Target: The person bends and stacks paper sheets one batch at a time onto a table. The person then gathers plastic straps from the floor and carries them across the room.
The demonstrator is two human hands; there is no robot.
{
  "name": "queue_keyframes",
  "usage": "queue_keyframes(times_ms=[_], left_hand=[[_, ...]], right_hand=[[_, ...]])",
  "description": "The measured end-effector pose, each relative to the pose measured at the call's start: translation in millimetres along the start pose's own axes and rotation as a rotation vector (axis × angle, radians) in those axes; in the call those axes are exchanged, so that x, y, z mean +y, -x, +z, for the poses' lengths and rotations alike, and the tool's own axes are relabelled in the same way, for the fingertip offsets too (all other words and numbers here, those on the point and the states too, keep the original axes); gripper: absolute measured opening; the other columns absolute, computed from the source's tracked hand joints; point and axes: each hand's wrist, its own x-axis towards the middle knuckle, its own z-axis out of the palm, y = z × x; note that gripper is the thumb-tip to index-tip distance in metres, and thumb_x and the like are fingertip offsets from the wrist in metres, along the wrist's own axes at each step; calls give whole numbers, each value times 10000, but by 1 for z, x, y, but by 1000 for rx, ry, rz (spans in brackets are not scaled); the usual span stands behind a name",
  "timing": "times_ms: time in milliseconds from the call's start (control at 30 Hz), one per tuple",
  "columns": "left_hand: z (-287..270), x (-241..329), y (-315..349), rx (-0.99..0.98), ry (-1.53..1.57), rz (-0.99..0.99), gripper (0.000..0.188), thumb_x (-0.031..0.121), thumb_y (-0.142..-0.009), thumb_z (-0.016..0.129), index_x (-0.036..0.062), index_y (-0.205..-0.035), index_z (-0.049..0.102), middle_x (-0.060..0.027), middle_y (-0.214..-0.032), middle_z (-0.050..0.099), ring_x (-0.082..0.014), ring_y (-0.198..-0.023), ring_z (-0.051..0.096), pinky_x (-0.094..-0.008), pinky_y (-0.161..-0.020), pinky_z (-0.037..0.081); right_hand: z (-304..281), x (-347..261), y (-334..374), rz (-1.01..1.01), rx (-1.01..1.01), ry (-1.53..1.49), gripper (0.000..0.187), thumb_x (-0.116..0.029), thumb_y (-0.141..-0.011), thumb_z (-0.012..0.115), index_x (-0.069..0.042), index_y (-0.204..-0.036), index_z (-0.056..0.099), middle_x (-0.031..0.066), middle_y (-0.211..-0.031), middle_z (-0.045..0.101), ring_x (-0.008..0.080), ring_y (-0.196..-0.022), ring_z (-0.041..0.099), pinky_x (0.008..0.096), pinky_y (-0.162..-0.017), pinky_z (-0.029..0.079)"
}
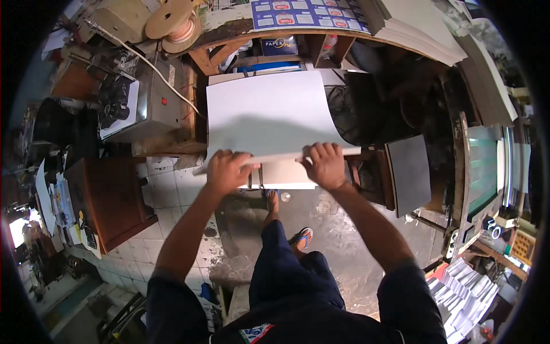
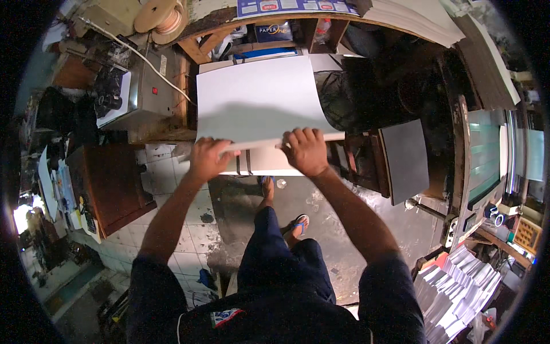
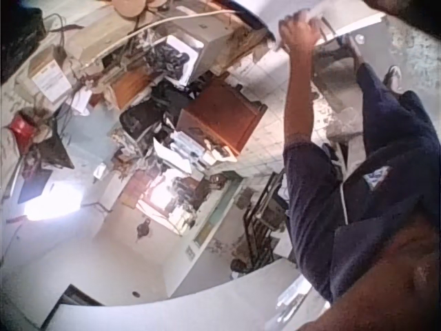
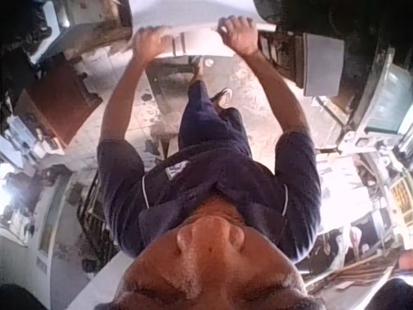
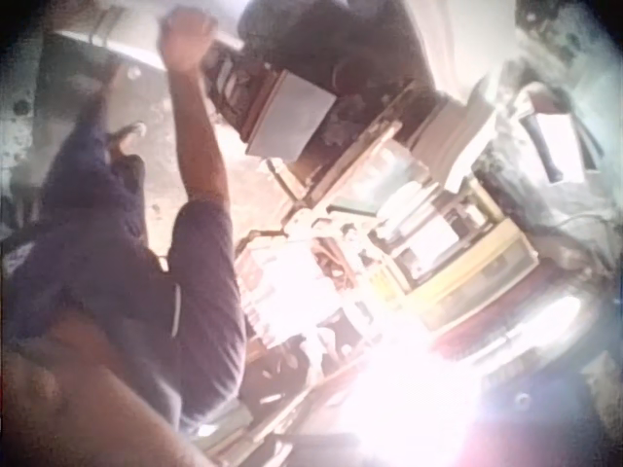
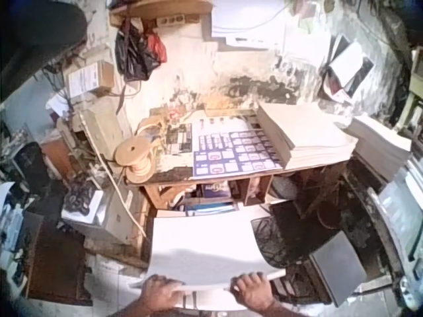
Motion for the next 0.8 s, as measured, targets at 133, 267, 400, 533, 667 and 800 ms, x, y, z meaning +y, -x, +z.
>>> queue_keyframes(times_ms=[133,267,400,533,667,800], left_hand=[[-14,-43,-79,-283,147,-113,455,530,-867,592,82,-833,666,-163,-739,664,-351,-744,654,-463,-688,505],[20,-78,-116,-299,38,-122,522,579,-889,519,83,-843,673,-165,-736,666,-350,-766,663,-469,-696,514],[79,-103,-100,-439,-19,-142,684,643,-946,322,63,-889,680,-155,-718,676,-356,-655,674,-489,-638,541],[94,-87,-77,-501,61,-209,584,568,-940,400,60,-836,671,-144,-721,673,-352,-676,666,-480,-651,527],[103,-78,-42,-475,18,-107,474,513,-897,533,78,-735,633,-116,-642,636,-314,-601,643,-441,-568,497],[101,-60,-33,-396,42,-67,479,514,-893,552,71,-723,608,-119,-665,643,-277,-609,646,-421,-592,511]], right_hand=[[16,39,-77,-99,-27,-79,471,-550,-890,563,-92,-803,633,77,-722,620,252,-660,626,396,-620,484],[53,60,-128,8,-221,-65,659,-683,-883,458,-79,-728,672,108,-615,656,269,-555,661,407,-505,528],[107,62,-115,73,-366,-42,625,-686,-856,504,-96,-717,656,100,-593,650,274,-523,655,406,-488,532],[123,58,-78,17,-243,-72,532,-612,-843,596,-106,-680,624,84,-558,608,246,-474,612,401,-456,501],[121,40,-48,7,-251,-119,553,-618,-810,636,-116,-597,549,48,-539,524,220,-507,580,378,-488,457],[118,40,-27,37,-334,-165,534,-605,-780,669,-111,-609,559,58,-575,536,233,-571,597,395,-547,463]])
